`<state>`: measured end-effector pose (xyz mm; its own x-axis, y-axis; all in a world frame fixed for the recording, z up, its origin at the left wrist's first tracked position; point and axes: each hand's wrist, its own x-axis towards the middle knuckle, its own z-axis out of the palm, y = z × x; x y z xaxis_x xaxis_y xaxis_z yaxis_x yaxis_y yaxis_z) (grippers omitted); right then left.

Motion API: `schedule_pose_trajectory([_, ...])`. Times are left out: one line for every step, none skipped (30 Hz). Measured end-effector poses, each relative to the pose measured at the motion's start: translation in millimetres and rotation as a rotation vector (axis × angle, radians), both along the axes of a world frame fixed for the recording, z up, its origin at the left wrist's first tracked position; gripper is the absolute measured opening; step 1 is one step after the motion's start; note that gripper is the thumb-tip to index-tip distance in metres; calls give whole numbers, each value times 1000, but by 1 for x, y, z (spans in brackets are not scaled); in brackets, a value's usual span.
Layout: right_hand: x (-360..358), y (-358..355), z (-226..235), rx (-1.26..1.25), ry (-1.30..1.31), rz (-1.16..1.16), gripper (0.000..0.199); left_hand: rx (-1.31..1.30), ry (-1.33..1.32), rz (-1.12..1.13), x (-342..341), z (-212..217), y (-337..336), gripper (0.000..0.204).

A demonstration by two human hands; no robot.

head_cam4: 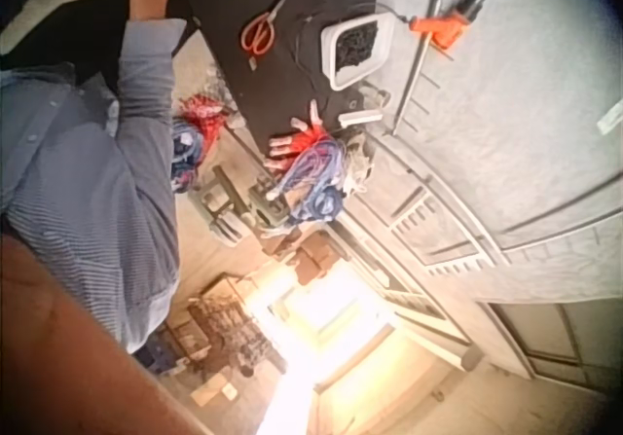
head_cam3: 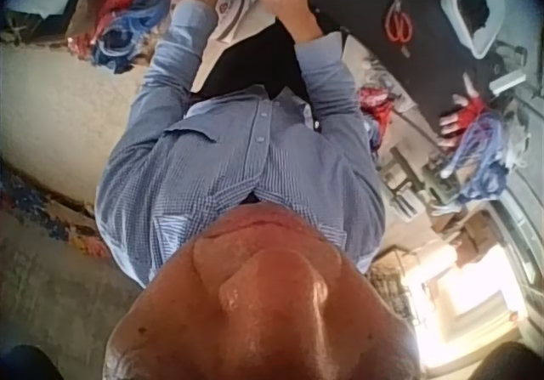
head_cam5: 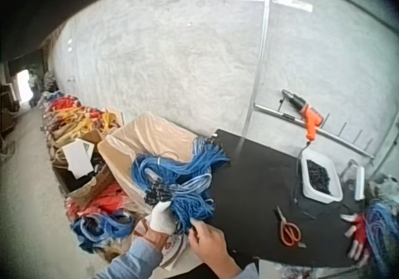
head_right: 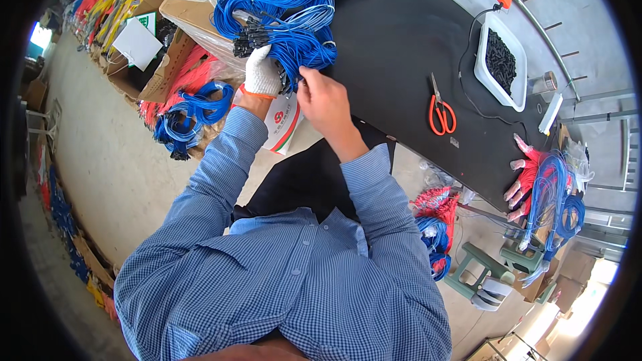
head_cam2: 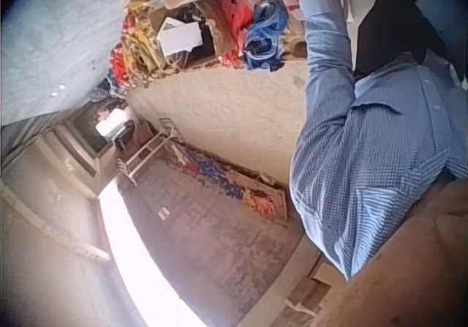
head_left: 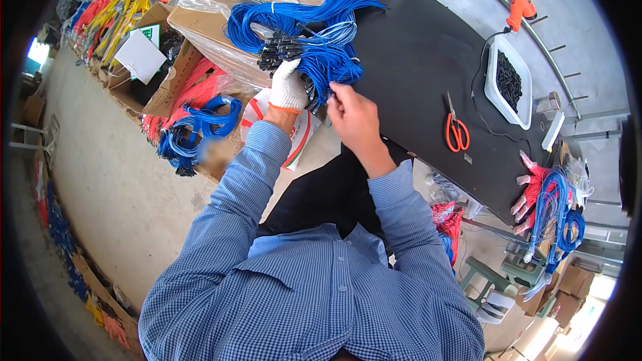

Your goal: Trimming excess cable ties from bundles of blue cables using scissors.

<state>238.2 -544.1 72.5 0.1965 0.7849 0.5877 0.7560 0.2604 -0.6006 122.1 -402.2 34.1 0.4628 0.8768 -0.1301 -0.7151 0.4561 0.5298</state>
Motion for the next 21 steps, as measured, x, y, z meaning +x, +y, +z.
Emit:
schedule_pose_trajectory([-4, 1, -5, 29, -106, -20, 32, 1, 43, 8, 0, -1, 1, 51])
schedule_pose_trajectory([-8, 2, -9, 30, -106, -22, 32, 2, 43, 7, 1, -3, 2, 51])
schedule_pose_trajectory([-10, 4, -12, 49, -126, -28, 34, 13, 39, 21, 3, -4, 3, 50])
schedule_pose_trajectory([-11, 5, -13, 68, -145, -30, 36, 24, 36, 39, 3, -6, 3, 49])
schedule_pose_trajectory([-11, 4, -13, 69, -145, -29, 36, 25, 36, 41, 3, -8, 4, 49])
schedule_pose_trajectory([-10, 2, -12, 20, -235, -31, 36, 19, 32, 43, 4, -9, 5, 48])
schedule_pose_trajectory([-9, 1, -7, -28, -326, -31, 35, 13, 29, 47, 3, -9, 6, 48])
schedule_pose_trajectory([-5, 1, -1, -26, -327, -27, 35, 15, 28, 52, 3, -9, 6, 48])
schedule_pose_trajectory([3, -1, 7, 2, -355, 28, 34, 35, -42, 7, 2, -10, 5, 48])
schedule_pose_trajectory([11, -2, 15, 29, -385, 78, 33, 57, -114, -42, 4, -9, 4, 48])
schedule_pose_trajectory([20, -3, 17, 31, -389, 81, 33, 59, -118, -39, 6, -6, 1, 48])
schedule_pose_trajectory([29, -2, 20, 10, -213, 192, 33, 87, -136, -35, 8, -3, -2, 48])
schedule_pose_trajectory([39, -2, 22, -12, -38, 300, 32, 115, -154, -34, 11, 2, -6, 47])
schedule_pose_trajectory([47, -3, 24, -114, 118, 366, 34, 103, -175, -20, 12, 14, -13, 44])
schedule_pose_trajectory([54, -3, 26, -114, 113, 367, 34, 103, -179, -19, 14, 14, -14, 44])
schedule_pose_trajectory([59, -2, 30, -131, 174, 373, 32, 150, -119, 22, 16, 14, -16, 43])
schedule_pose_trajectory([62, -1, 33, -147, 235, 377, 29, 197, -58, 61, 18, 15, -17, 42])
schedule_pose_trajectory([60, 2, 29, -55, 300, 316, 25, 252, -65, 38, 18, 17, -16, 41])
schedule_pose_trajectory([59, 5, 32, -93, 375, 182, 22, 253, -69, 35, 20, 21, -18, 41])
schedule_pose_trajectory([59, 9, 36, -83, 429, 91, 29, 306, 10, 49, 23, 25, -21, 40])
schedule_pose_trajectory([61, 13, 40, -71, 484, -1, 36, 359, 88, 62, 25, 29, -23, 38])
